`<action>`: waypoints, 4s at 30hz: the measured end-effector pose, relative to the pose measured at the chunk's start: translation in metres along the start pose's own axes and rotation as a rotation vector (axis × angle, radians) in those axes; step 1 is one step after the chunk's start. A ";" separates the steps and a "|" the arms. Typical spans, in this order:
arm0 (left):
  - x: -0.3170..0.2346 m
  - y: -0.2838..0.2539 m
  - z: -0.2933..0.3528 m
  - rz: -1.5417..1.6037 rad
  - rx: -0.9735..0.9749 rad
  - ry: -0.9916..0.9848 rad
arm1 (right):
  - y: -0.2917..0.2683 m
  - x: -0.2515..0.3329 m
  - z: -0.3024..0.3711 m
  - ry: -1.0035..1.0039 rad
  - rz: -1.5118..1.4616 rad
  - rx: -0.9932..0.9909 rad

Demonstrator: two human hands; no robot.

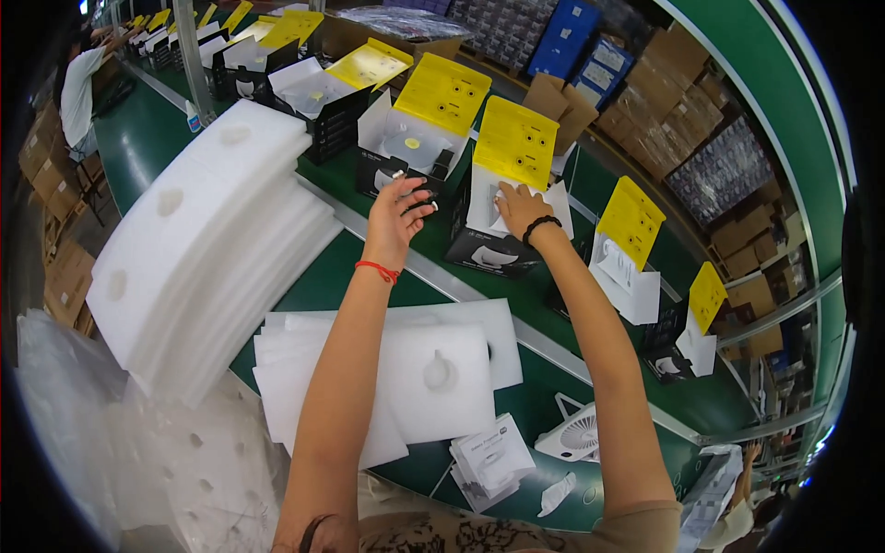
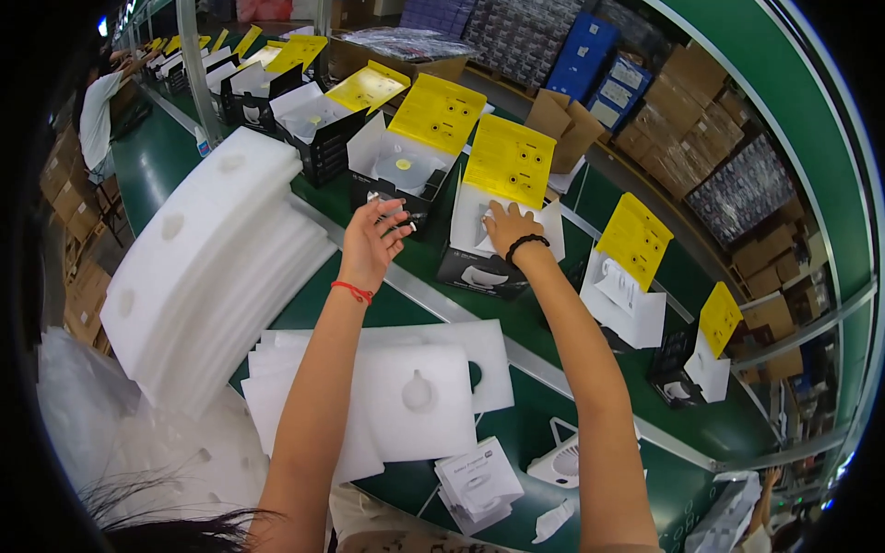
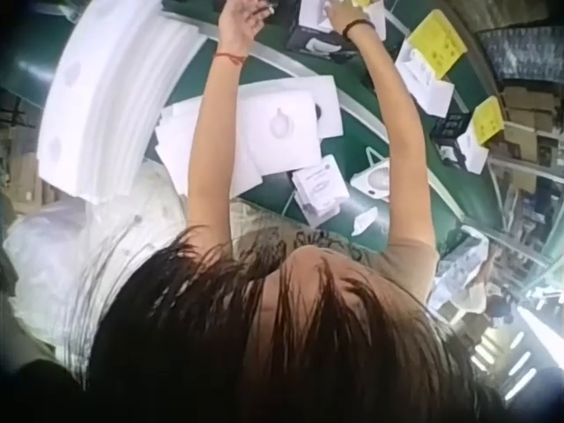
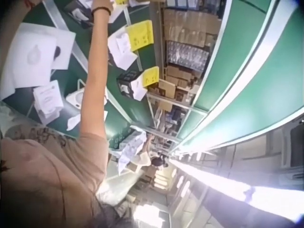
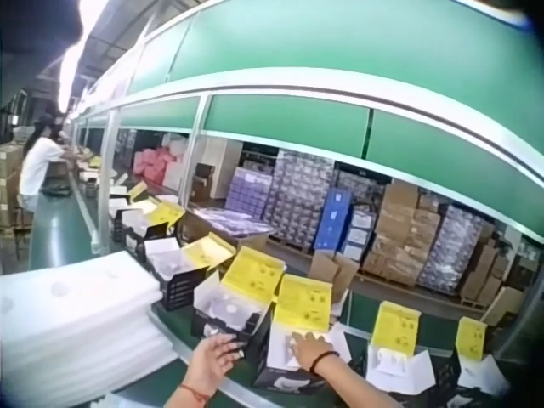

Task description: Package lighting fixtures into boxes with foam inserts on an assembly line.

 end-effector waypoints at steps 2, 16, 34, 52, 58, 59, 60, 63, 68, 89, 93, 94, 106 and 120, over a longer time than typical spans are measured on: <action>-0.001 0.004 0.001 -0.026 0.007 -0.004 | 0.001 -0.010 0.005 0.054 -0.053 -0.130; 0.004 0.005 -0.004 -0.076 0.039 -0.050 | 0.127 -0.010 0.164 -0.164 -0.236 0.466; 0.012 0.046 0.018 -0.207 0.428 -0.135 | -0.098 0.023 0.136 -0.374 -0.679 -0.685; -0.002 0.007 -0.002 0.299 0.148 -0.105 | -0.104 0.057 0.077 -0.673 -0.067 -0.501; -0.001 -0.002 -0.002 0.285 0.019 -0.071 | -0.073 0.033 0.010 -0.284 0.161 -0.602; -0.002 -0.005 -0.001 0.295 0.001 -0.066 | -0.069 0.033 0.002 -0.288 0.158 -0.604; -0.003 -0.006 -0.001 0.293 -0.002 -0.062 | -0.057 0.033 -0.010 -0.310 0.132 -0.352; -0.005 -0.008 0.000 0.292 -0.003 -0.053 | -0.039 0.043 -0.019 -0.254 0.168 0.086; -0.010 0.001 -0.002 0.292 0.003 -0.046 | -0.012 0.031 -0.041 -0.176 -0.068 0.054; -0.015 -0.024 -0.020 0.193 0.286 -0.124 | -0.018 0.022 0.011 0.149 -0.497 0.212; -0.008 -0.021 -0.024 0.173 0.121 -0.105 | -0.008 0.002 0.033 0.114 -0.460 0.176; -0.008 -0.023 -0.024 0.173 0.124 -0.114 | -0.007 -0.004 0.043 0.043 -0.520 0.022; -0.018 -0.022 -0.021 0.186 0.110 -0.149 | 0.142 0.026 0.240 -0.713 -0.115 0.926; -0.045 -0.020 -0.013 0.145 -0.004 -0.112 | 0.011 -0.009 0.182 -0.544 -0.518 0.257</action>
Point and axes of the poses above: each hand's wrist, its own z-axis away from the middle knuckle, its own y-axis out of the palm, x = y × z, the point moved 4 cm from there along -z, towards the middle knuckle, and after that the axes turned 5 degrees about x, right-handed, at the moved point
